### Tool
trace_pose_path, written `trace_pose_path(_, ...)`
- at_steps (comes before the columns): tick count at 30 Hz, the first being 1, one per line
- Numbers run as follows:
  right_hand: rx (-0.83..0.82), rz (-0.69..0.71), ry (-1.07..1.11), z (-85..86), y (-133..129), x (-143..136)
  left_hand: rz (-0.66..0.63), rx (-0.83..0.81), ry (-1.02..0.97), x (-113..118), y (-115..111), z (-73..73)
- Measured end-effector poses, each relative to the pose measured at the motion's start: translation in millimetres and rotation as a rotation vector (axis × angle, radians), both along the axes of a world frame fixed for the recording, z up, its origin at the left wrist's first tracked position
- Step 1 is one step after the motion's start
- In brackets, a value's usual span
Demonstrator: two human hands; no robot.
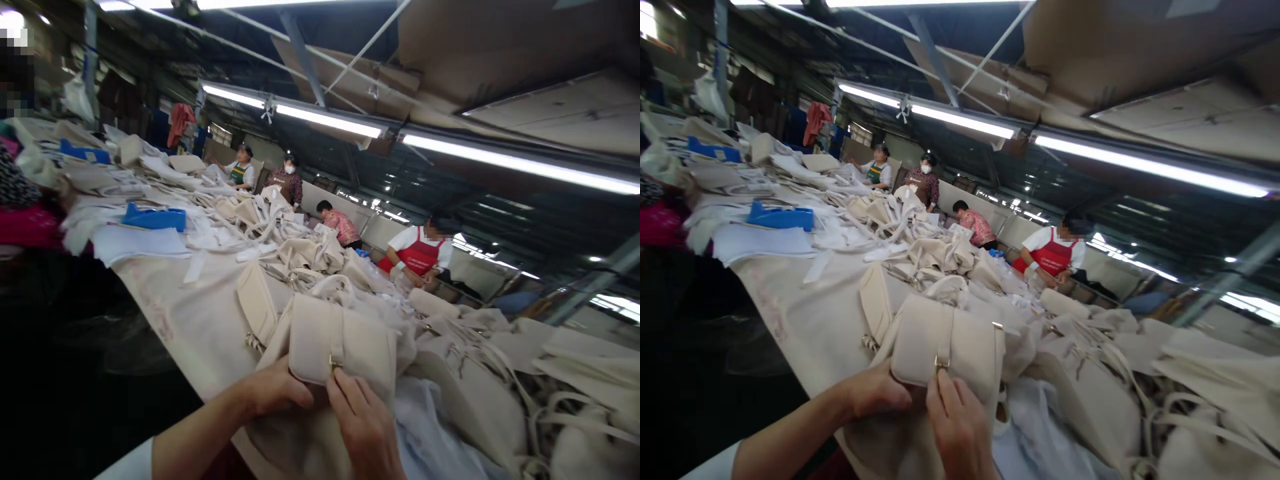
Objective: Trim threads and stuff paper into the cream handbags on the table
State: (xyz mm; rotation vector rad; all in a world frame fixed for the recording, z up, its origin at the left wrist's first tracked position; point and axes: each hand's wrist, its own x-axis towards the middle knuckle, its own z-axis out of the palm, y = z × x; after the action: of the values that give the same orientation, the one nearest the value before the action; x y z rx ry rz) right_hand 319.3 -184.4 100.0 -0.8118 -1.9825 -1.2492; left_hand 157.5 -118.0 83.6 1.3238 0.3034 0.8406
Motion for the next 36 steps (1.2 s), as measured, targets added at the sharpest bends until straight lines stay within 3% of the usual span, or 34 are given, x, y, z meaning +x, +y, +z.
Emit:
trace_pose_path(2, 0.015, -0.003, 0.090, -21.4, 4, 9, -0.067, -0.141, -0.151, -1, -1, 2.0)
trace_pose_path(4, 0.027, -0.002, 0.146, -28.4, 3, 14, -0.014, -0.249, -0.238, 3, -3, 6.1)
trace_pose_path(7, 0.001, 0.030, 0.206, -30.0, 0, 14, 0.126, -0.346, -0.362, 17, -8, 5.9)
trace_pose_path(10, -0.051, 0.098, 0.225, -32.0, -3, 12, 0.138, -0.384, -0.482, 30, -17, -1.2)
trace_pose_path(15, -0.071, 0.173, 0.224, -32.6, -4, 12, 0.246, -0.425, -0.421, 40, -27, -6.8)
trace_pose_path(22, -0.316, 0.209, 0.301, -9.5, -13, 31, 0.182, -0.289, -0.173, 27, -21, 6.7)
trace_pose_path(28, -0.213, 0.134, 0.246, 14.3, -9, 41, 0.192, -0.156, -0.062, 23, -22, 13.7)
trace_pose_path(36, 0.017, -0.057, -0.042, 20.0, -14, 30, 0.288, 0.050, -0.038, 46, -28, 4.6)
